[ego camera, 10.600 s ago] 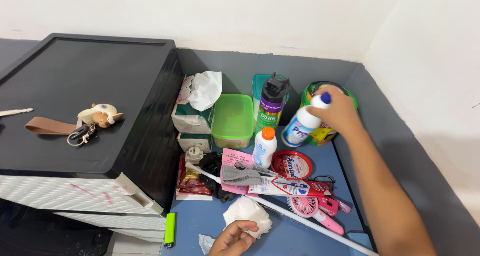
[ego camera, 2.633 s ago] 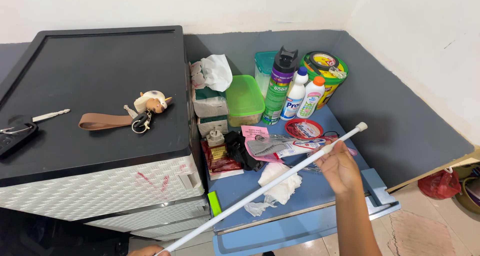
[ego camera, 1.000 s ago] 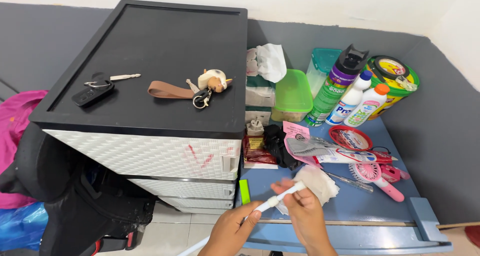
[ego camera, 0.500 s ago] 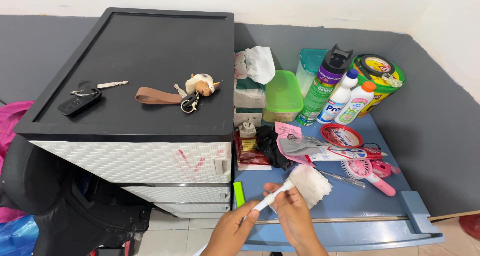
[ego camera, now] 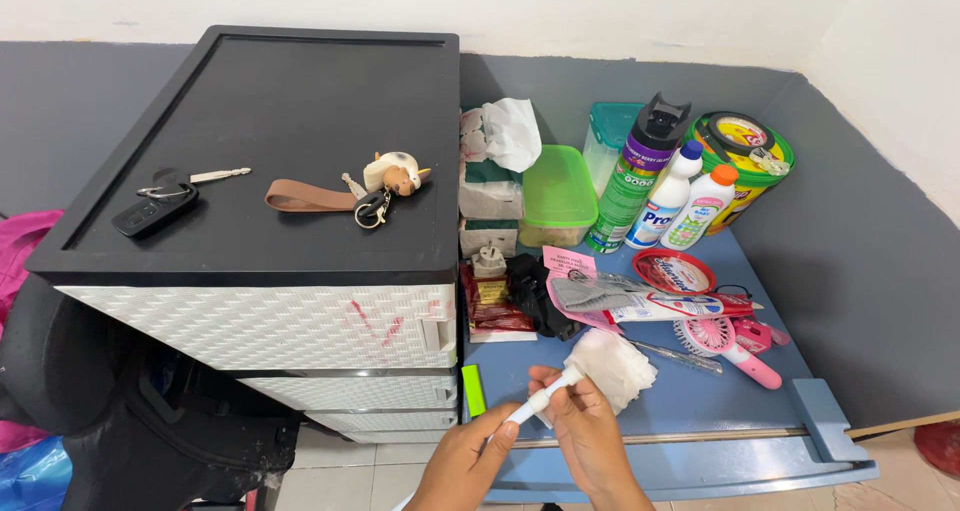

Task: Organizing various household items on a table and fixing a plastic drawer panel.

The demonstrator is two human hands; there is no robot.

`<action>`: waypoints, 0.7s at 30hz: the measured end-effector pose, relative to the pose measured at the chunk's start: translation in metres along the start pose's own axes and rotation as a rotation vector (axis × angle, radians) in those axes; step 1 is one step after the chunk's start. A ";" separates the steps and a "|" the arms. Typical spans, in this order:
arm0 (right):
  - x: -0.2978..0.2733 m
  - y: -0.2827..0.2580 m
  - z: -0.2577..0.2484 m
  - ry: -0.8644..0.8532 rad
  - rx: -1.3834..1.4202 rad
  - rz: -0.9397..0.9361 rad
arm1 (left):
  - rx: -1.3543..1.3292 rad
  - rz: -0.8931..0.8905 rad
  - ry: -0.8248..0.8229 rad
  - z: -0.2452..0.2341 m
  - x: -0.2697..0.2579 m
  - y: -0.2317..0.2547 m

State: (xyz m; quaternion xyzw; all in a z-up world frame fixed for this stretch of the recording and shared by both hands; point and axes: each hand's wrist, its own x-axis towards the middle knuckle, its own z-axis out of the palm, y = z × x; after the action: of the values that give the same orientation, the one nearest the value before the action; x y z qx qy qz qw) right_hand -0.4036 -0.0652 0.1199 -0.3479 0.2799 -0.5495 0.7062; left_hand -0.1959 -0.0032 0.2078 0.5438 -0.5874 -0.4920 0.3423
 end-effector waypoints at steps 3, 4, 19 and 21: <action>-0.004 -0.010 0.014 0.007 0.007 -0.001 | 0.001 0.020 0.000 0.001 -0.001 0.001; -0.005 -0.017 0.023 0.003 -0.012 0.015 | 0.009 0.023 0.004 0.000 -0.001 0.003; -0.012 -0.064 0.070 0.016 -0.002 0.116 | 0.061 -0.021 -0.004 0.000 -0.003 0.001; -0.008 -0.044 0.043 0.010 -0.044 0.076 | 0.071 -0.010 0.000 -0.001 -0.005 0.004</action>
State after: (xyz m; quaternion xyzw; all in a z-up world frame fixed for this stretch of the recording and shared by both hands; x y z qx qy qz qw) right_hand -0.3974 -0.0566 0.1815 -0.3495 0.3086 -0.5176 0.7174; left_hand -0.1952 0.0009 0.2124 0.5586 -0.6019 -0.4725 0.3201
